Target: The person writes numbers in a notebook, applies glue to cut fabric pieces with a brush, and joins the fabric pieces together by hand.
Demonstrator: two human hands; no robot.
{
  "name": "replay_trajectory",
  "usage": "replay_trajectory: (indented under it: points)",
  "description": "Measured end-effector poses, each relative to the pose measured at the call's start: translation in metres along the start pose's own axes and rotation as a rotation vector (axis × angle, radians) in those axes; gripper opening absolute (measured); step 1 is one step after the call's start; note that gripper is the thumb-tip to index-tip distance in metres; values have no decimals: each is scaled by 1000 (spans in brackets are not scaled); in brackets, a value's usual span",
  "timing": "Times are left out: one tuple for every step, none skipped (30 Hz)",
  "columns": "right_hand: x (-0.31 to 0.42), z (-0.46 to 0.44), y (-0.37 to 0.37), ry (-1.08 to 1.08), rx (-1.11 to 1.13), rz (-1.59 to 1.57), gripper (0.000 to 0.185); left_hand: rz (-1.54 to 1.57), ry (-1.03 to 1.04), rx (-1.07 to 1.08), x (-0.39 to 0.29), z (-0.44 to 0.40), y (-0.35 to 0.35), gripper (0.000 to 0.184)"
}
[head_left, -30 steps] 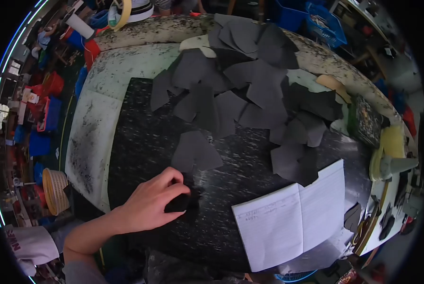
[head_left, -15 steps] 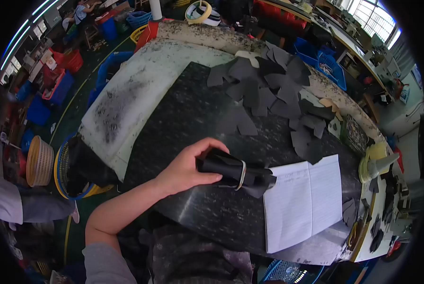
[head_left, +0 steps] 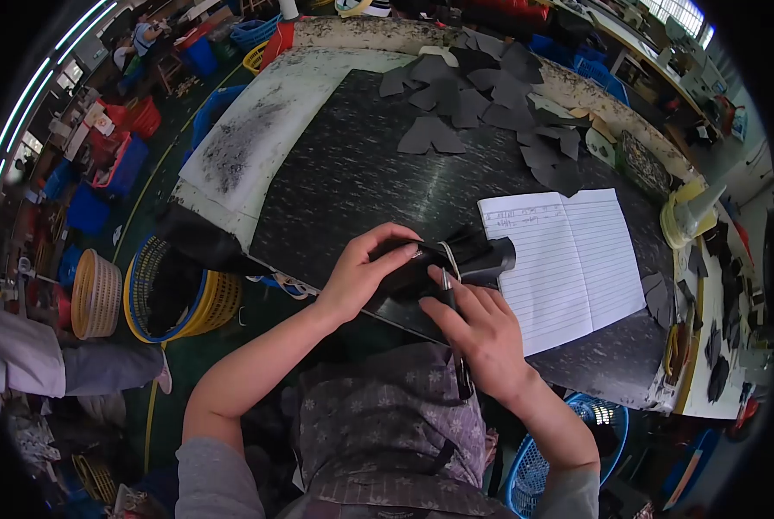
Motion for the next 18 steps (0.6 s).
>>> replay_trajectory:
  points:
    - [-2, 3, 9, -4, 22, 31, 35, 2, -17, -3, 2, 1, -1, 17]
    - [-2, 5, 11, 2, 32, 18, 35, 71, -82, 1, 3, 1, -2, 17]
    - [-3, 6, 11, 1, 27, -9, 35, 138, -143, 5, 5, 0, -3, 16]
    - [-4, 4, 10, -1, 21, -33, 36, 138, -153, 1, 6, -2, -5, 16]
    - [-6, 2, 7, 2, 27, -40, 36, 258, -204, 12, 9, -4, -5, 15]
    - [-7, -1, 4, -2, 25, -53, 36, 376, -254, 21, 11, -6, -5, 13]
    - [-8, -4, 1, -2, 22, -67, 37, 373, -264, 17, 11, -7, -6, 13]
    - [-10, -8, -3, 3, 22, -74, 37, 376, -243, 17, 10, -10, -5, 12]
    - [-11, -12, -7, -7, 35, -89, 36, 379, -218, 19, 8, -13, -5, 11]
    - [-15, -16, -11, -17, 50, -99, 35, 379, -221, 25, 7, -16, -5, 11]
    - [-20, -19, -14, -13, 49, -92, 35, 244, -146, 12, 3, -20, -6, 10]
    - [-26, -22, -19, -20, 5, -163, 34, 112, -67, 3, -3, -25, -7, 10]
    - [-34, -23, -27, -24, -38, -228, 34, 41, -31, -19, -11, -32, -9, 10]
    - [-45, -21, -44, 50, -37, -269, 32, -24, 6, -36, -17, -38, -11, 11]
    - [-57, -16, -62, 126, -35, -306, 33, -63, 68, -58, -20, -46, -16, 13]
    - [-77, -6, -64, 215, -166, -510, 37, -33, 109, -85, -21, -55, -17, 13]
    - [-96, -1, -70, 291, -142, -440, 33, -4, 148, -116, -22, -63, -18, 14]
    - [-112, 2, -74, 364, -120, -375, 30, -2, 185, -112, -23, -71, -18, 14]
Point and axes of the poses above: each hand's wrist, its own z-axis away from the middle knuckle, its own y-axis out of the palm, x = y × z, the point moved 3 cm from there along -z, towards the middle knuckle
